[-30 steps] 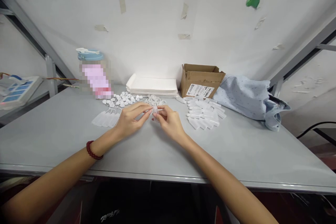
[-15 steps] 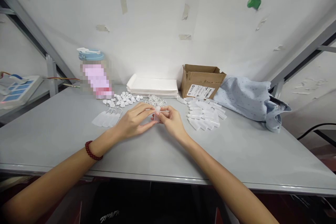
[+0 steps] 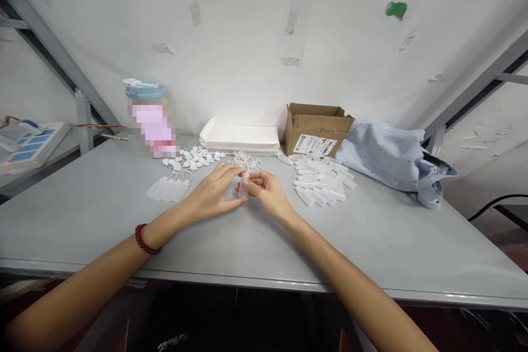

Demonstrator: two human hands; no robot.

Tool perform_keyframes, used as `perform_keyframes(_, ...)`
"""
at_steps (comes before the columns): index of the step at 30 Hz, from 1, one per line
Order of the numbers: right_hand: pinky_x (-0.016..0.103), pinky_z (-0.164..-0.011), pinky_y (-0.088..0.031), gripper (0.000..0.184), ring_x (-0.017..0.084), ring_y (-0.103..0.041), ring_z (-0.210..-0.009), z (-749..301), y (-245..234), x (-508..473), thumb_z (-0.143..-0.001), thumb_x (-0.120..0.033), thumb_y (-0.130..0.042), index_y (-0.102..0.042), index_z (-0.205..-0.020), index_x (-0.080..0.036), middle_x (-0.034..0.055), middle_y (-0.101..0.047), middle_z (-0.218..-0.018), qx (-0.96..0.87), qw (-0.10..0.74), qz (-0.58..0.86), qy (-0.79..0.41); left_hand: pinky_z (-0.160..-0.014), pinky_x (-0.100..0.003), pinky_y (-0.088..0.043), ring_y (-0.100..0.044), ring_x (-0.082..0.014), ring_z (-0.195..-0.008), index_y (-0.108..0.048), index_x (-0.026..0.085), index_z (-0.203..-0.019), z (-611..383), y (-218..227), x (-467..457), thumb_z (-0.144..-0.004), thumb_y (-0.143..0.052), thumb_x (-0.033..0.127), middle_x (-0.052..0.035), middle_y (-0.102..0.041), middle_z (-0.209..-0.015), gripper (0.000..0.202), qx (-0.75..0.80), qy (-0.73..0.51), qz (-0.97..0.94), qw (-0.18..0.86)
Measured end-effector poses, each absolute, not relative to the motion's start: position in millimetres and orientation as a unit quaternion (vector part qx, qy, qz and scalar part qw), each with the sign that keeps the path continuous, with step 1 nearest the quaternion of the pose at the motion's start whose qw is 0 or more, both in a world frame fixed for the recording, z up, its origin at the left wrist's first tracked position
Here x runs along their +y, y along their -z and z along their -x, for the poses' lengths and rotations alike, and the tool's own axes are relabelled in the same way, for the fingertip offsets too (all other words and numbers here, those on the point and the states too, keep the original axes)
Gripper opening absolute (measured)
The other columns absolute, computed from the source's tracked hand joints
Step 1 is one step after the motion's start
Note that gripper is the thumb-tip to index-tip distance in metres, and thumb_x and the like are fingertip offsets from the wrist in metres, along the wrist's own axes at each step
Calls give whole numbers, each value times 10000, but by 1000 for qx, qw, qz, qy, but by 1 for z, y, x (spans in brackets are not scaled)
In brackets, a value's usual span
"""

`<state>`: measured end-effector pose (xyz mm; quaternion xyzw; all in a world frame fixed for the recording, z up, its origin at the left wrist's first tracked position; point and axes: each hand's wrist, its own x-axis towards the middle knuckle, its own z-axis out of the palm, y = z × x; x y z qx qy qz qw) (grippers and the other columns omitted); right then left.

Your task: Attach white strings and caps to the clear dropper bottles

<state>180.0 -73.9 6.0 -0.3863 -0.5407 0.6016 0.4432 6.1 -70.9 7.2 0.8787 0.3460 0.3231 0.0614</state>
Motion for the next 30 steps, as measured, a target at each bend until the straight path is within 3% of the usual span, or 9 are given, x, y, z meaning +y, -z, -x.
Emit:
perform_keyframes(8,362,-765,-559,306,181,-692,-799,-178,1,-72,-743,-342,-702,-597,-963,-157,93,-694,-936,-601,395,438,-540,-849,-392,-460,-519,-265,-1017,-572,216,-1061,38,-25,-57,-721,-683,344,-65,-607,-1041,380,416,-224,-874,112)
perform_keyframes(16,355,-701,-552,318,188,-687,-766,-186,-2,-66,-773,-406,-659,-572,-954,-158,97,-695,-924,-609,417,455,-498,-839,-347,-468,-528,-283,-1080,-611,219,-1084,83,-31,-49,-641,-715,462,-71,-616,-1101,516,500,-117,-845,151)
perform_keyframes(24,326,-665,-533,335,169,-669,-720,-185,-4,-66,-759,-412,-661,-574,-951,-152,84,-678,-904,-614,417,466,-481,-749,-319,-484,-586,-258,-915,-635,230,-1058,92,-35,-53,-586,-702,486,-70,-606,-1049,541,553,-53,-811,184)
perform_keyframes(30,309,-655,-516,282,163,-665,-709,-185,-5,-67,-774,-369,-633,-573,-945,-152,76,-671,-901,-614,413,475,-476,-893,-368,-408,-436,-317,-1144,-599,232,-1119,90,-46,-56,-587,-678,526,-75,-579,-1131,612,561,10,-805,191)
